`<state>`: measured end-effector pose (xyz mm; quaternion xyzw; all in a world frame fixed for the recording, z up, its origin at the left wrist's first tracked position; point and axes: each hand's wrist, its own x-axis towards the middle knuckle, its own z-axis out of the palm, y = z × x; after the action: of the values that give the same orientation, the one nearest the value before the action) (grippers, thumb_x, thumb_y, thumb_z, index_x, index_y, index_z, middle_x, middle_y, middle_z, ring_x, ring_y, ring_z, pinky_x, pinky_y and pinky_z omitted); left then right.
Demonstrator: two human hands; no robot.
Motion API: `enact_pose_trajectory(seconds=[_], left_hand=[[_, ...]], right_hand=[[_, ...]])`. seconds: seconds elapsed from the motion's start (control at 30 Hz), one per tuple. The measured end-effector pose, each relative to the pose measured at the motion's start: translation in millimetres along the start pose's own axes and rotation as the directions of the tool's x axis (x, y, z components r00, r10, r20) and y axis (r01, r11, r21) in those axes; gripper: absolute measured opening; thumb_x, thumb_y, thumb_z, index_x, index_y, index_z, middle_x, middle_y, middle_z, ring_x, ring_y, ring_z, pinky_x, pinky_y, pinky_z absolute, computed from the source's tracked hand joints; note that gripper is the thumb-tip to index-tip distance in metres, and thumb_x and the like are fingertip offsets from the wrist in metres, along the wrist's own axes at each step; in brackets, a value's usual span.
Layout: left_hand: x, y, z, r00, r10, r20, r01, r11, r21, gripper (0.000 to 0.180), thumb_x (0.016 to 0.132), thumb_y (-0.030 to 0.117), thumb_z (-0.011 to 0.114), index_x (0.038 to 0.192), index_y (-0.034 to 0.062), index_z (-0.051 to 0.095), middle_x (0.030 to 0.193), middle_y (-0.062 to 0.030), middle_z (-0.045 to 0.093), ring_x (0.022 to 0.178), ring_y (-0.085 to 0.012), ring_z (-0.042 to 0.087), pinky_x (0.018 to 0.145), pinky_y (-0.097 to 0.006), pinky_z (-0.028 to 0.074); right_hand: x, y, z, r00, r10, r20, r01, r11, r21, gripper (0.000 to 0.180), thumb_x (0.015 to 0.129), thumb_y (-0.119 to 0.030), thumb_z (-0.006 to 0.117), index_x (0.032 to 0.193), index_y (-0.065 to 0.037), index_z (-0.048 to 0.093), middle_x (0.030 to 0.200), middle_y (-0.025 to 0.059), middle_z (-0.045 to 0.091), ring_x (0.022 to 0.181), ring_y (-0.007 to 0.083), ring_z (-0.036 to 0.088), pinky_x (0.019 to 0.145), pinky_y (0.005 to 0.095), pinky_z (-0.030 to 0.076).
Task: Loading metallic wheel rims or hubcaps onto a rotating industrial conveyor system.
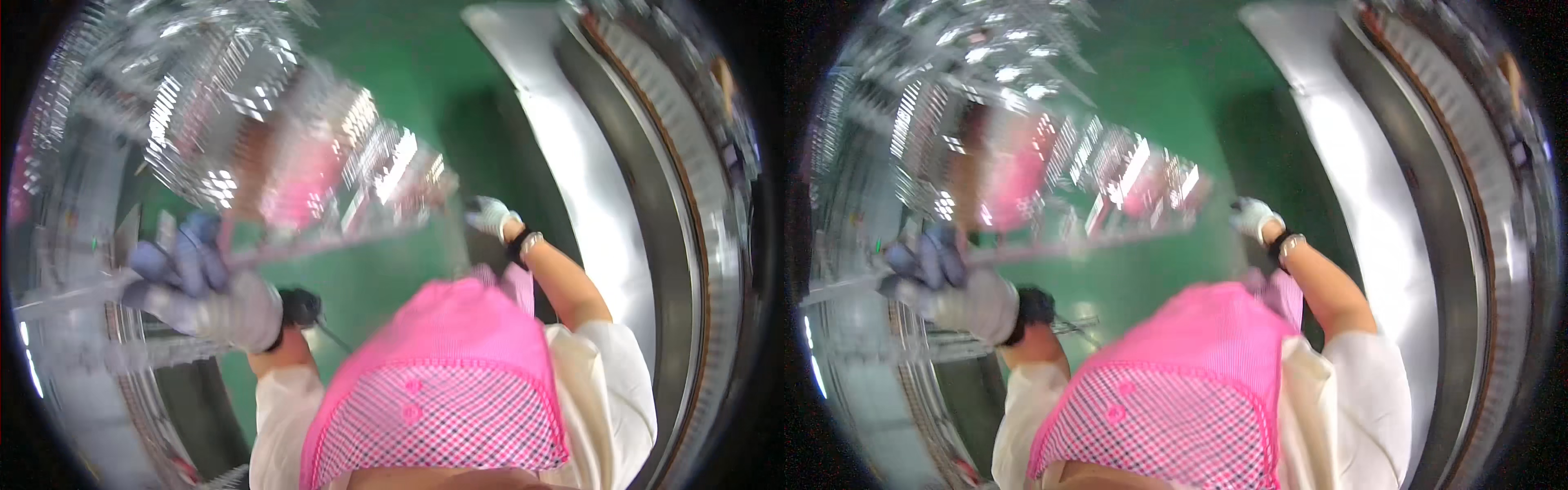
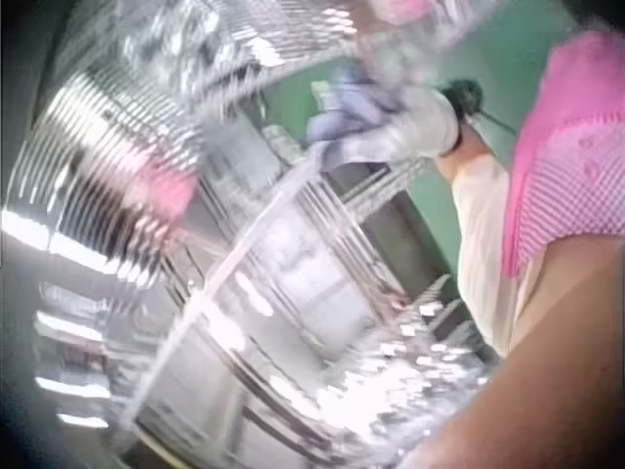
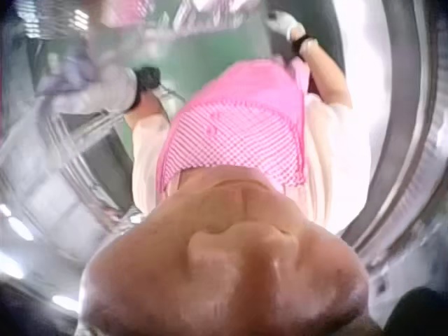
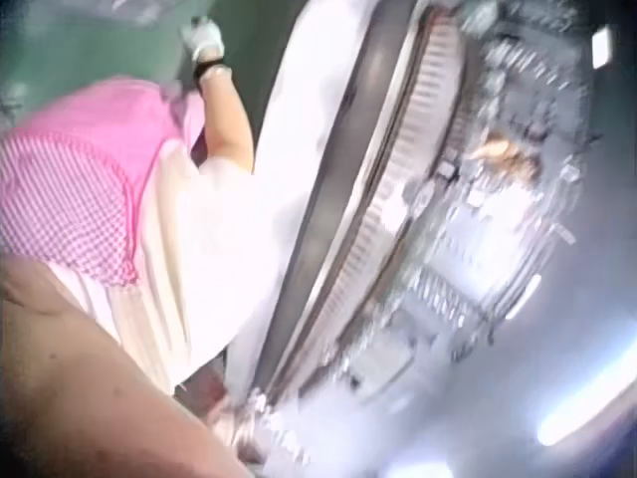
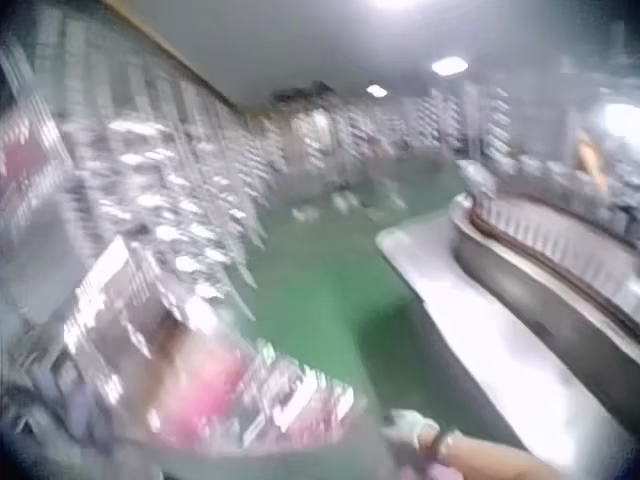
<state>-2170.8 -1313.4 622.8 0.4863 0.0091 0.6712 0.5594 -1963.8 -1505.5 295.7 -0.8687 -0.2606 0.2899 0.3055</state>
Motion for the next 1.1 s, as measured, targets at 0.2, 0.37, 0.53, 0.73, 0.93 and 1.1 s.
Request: enact_pose_trajectory(seconds=[0.2, 0.37, 0.53, 0.73, 0.93, 1.1], left_hand=[[-38, -92, 75, 0.769, -0.170, 0.616, 0.541, 0.686, -0.487, 0.014, 0.081, 0.020, 0.042, 0.084, 0.0083, 0.049, 0.048, 0.0038, 0.022, 0.040, -0.0072, 0.020, 0.059, -0.025, 0.037], [-116, -103, 122, 0.724, -0.238, 0.647, 0.654, 0.535, -0.535, 0.021, 0.081, 0.027, 0.050, 0.091, 0.0091, 0.055, 0.050, 0.0049, 0.025, 0.043, -0.0044, 0.026, 0.053, -0.021, 0.033], [-168, -52, 172, 0.750, -0.515, 0.416, 0.657, 0.652, -0.377, 0.032, 0.088, 0.039, 0.041, 0.071, 0.0115, 0.044, 0.045, 0.0046, 0.024, 0.035, -0.0037, 0.023, 0.041, -0.016, 0.032], [-227, -5, 308, 0.798, -0.595, -0.097, 0.561, 0.792, -0.241, 0.028, 0.090, 0.029, 0.038, 0.094, 0.0075, 0.055, 0.049, 0.0008, 0.033, 0.040, -0.0063, 0.028, 0.042, -0.018, 0.033], [-244, -14, 342, 0.583, -0.446, 0.678, 0.777, 0.550, -0.306, 0.028, 0.085, 0.037, 0.048, 0.075, 0.0110, 0.050, 0.048, 0.0043, 0.026, 0.038, -0.0052, 0.024, 0.052, -0.018, 0.038], [-258, 3, 377, 0.940, -0.290, -0.179, 0.287, 0.957, -0.045, 0.025, 0.090, 0.031, 0.039, 0.090, 0.0087, 0.050, 0.050, 0.0052, 0.031, 0.041, -0.0061, 0.027, 0.045, -0.024, 0.029]], right_hand=[[-47, 22, -15, 0.853, 0.351, -0.386, -0.078, 0.817, 0.571, 0.066, 0.069, -0.044, 0.056, 0.119, -0.003, 0.045, 0.107, 0.0196, 0.055, 0.104, 0.0310, 0.050, 0.092, 0.0364, 0.034], [-59, 125, -29, 0.727, 0.522, -0.445, -0.092, 0.717, 0.691, 0.051, 0.077, -0.047, 0.044, 0.106, -0.007, 0.053, 0.103, 0.0098, 0.057, 0.105, 0.0269, 0.047, 0.099, 0.0377, 0.020], [-125, 168, -48, 0.933, 0.192, -0.305, -0.084, 0.939, 0.334, 0.035, 0.086, -0.028, 0.035, 0.111, -0.008, 0.049, 0.107, 0.0107, 0.053, 0.100, 0.0209, 0.048, 0.091, 0.0302, 0.033], [-181, 170, -127, 0.943, 0.000, -0.332, -0.003, 1.000, -0.008, 0.041, 0.084, -0.033, 0.042, 0.118, -0.011, 0.045, 0.108, 0.0143, 0.054, 0.097, 0.0261, 0.052, 0.086, 0.0349, 0.039], [-174, 219, -118, 0.918, 0.090, -0.386, 0.125, 0.857, 0.499, 0.039, 0.085, -0.036, 0.041, 0.108, -0.007, 0.053, 0.096, 0.0118, 0.059, 0.083, 0.0219, 0.055, 0.078, 0.0340, 0.043], [-170, 259, -216, 0.736, 0.341, -0.585, -0.404, 0.914, 0.024, 0.022, 0.078, -0.012, 0.047, 0.094, -0.002, 0.057, 0.089, 0.0239, 0.057, 0.089, 0.0274, 0.057, 0.079, 0.0408, 0.045]])
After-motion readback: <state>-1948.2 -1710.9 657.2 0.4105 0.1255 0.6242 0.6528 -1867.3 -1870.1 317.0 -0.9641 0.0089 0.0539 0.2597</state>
